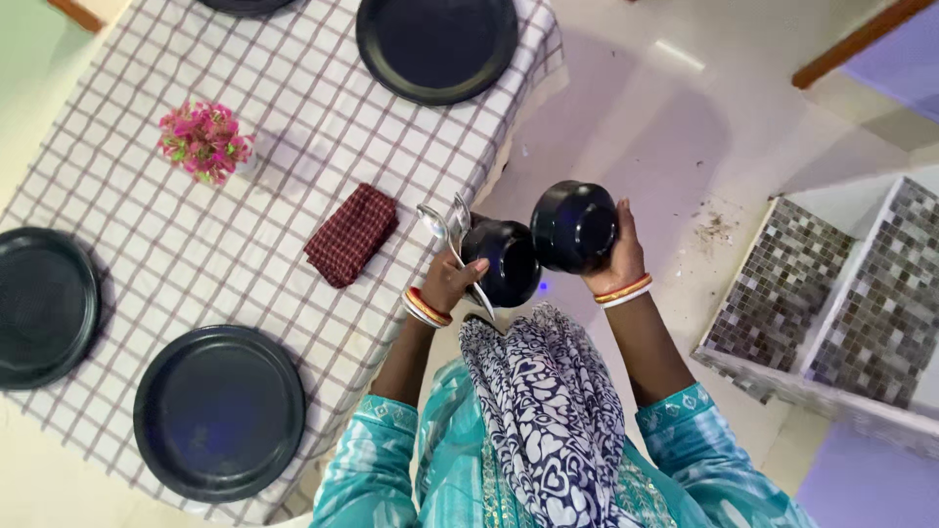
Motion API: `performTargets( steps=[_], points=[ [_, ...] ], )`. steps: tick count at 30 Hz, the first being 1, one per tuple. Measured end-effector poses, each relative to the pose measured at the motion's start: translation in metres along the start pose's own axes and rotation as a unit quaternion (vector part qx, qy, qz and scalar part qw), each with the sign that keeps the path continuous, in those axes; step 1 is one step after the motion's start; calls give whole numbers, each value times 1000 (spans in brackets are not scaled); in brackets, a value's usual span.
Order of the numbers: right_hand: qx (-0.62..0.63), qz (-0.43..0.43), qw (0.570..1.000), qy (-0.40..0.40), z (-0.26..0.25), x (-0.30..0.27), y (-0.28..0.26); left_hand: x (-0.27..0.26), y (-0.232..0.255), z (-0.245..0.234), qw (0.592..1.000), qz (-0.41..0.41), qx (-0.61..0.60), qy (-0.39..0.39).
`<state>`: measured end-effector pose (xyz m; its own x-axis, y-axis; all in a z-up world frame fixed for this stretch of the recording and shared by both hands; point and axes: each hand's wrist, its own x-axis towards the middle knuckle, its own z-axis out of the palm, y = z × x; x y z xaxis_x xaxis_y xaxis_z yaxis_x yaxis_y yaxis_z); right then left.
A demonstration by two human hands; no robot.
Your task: The person retrieves bowls and spoons from a shelf, rinses them under running water in a sink, and wipes each item with a cloth before placing them on a table.
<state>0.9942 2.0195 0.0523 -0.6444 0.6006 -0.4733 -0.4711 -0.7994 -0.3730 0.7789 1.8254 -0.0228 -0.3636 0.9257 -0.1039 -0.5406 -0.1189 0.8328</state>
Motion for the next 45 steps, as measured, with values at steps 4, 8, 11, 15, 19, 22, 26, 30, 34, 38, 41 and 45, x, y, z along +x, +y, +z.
performTargets(
  steps=[4, 8, 11, 15, 19, 22, 26, 30, 34, 38, 41, 45],
  points=[
    [-75, 17, 997, -11, 28, 87, -1, 5, 78, 17, 941, 151, 304, -5],
    [-337, -60, 924, -169, 43, 185, 41, 24, 100, 11, 711, 29, 694, 113],
    [-607, -403, 577, -370, 49, 237, 71, 40, 96, 11, 633, -33, 757, 159],
    [-695, -390, 367, -480, 56, 284, 82, 61, 86, 13, 582, 71, 770, 251],
    [-654, -404, 281, -575, 85, 286, 73, 73, 81, 15, 522, 51, 791, 315],
    [-613, -367, 401, -573, 119, 259, 54, 78, 77, 20, 515, 12, 783, 349],
    [-524, 66, 680, -509, 150, 225, 55, 91, 73, 26, 494, -15, 767, 409],
    [-451, 120, 781, -414, 149, 212, 86, 102, 74, 33, 432, 13, 772, 466],
    [-378, 185, 856, -300, 143, 232, 112, 96, 95, 30, 414, 18, 784, 463],
    [-309, 298, 880, -202, 136, 245, 133, 85, 121, 10, 423, 23, 803, 420],
    [-266, 333, 884, -190, 142, 253, 154, 82, 136, -13, 430, 51, 819, 377],
    [-270, 282, 900, -196, 157, 264, 179, 88, 143, -43, 459, 60, 815, 348]
  ],
)
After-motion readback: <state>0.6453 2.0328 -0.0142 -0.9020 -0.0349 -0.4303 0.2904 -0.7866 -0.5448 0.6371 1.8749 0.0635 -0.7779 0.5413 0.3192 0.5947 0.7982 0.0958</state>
